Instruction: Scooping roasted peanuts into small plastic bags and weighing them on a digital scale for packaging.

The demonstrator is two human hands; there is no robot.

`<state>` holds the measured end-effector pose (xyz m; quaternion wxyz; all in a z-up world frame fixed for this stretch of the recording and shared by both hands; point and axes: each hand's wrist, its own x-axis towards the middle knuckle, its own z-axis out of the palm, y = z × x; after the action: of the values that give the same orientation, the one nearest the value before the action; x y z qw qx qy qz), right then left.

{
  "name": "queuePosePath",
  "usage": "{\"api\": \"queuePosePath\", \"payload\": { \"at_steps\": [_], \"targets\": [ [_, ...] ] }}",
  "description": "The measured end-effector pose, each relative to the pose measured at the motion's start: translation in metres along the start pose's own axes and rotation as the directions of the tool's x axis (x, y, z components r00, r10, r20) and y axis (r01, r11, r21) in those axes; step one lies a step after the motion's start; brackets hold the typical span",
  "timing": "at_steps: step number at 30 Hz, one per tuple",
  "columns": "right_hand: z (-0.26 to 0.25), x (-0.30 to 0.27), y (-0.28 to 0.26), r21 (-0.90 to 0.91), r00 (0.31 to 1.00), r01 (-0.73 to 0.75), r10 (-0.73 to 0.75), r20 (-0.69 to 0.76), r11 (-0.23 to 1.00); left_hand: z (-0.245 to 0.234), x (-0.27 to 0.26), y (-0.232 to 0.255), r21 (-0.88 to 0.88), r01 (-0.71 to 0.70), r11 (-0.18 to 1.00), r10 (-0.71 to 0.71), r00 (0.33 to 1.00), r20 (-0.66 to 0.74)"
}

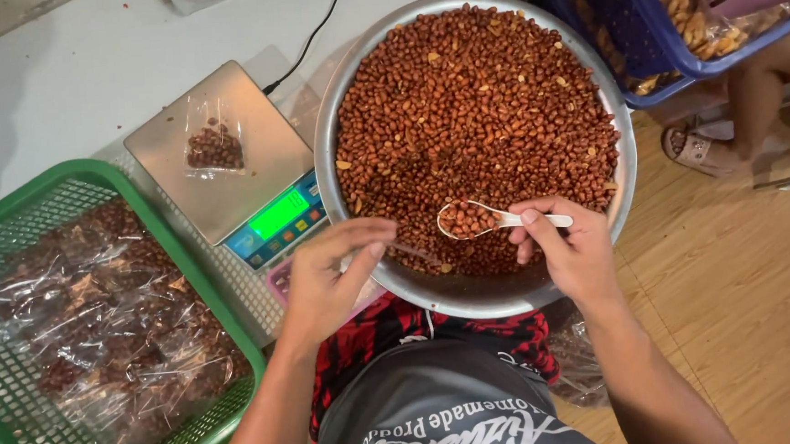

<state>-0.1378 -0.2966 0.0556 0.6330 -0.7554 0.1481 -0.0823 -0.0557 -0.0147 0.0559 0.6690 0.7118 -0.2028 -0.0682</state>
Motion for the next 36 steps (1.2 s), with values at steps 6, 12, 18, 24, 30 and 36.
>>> {"api": "queuePosePath", "payload": {
  "at_steps": [6, 12, 18, 24, 30, 36],
  "targets": [
    [-0.016, 0.0, -0.01, -0.029, 0.998, 0.041, -0.043, -0.054, 0.999, 0.027, 0.007, -0.034, -0.323, 0.283, 0.903, -0.321, 0.945, -0.068],
    [-0.023, 0.009, -0.028, -0.042, 0.996, 0.077, -0.079, -0.038, 0.996, 0.028, 0.016, -0.029, -0.255, 0.368, 0.894, -0.396, 0.916, -0.068],
    [-0.003, 0.02, -0.054, -0.333, 0.956, 0.257, -0.19, 0.222, 0.907, 0.032, 0.024, 0.006, 0.051, 0.304, 0.951, -0.308, 0.947, 0.092],
    [0.015, 0.005, -0.055, -0.407, 0.473, 0.86, -0.777, 0.414, 0.307, 0.043, 0.031, -0.017, -0.251, 0.331, 0.91, -0.247, 0.917, 0.315],
    [-0.026, -0.014, -0.03, -0.607, 0.63, 0.681, -0.75, 0.2, 0.41, 0.047, 0.019, -0.054, -0.416, 0.307, 0.856, -0.257, 0.951, 0.174],
    [-0.014, -0.017, -0.009, -0.464, 0.855, 0.472, -0.518, 0.033, 0.75, -0.097, 0.08, -0.096, 0.784, -0.048, 0.619, 0.448, 0.842, -0.301]
  ]
}}
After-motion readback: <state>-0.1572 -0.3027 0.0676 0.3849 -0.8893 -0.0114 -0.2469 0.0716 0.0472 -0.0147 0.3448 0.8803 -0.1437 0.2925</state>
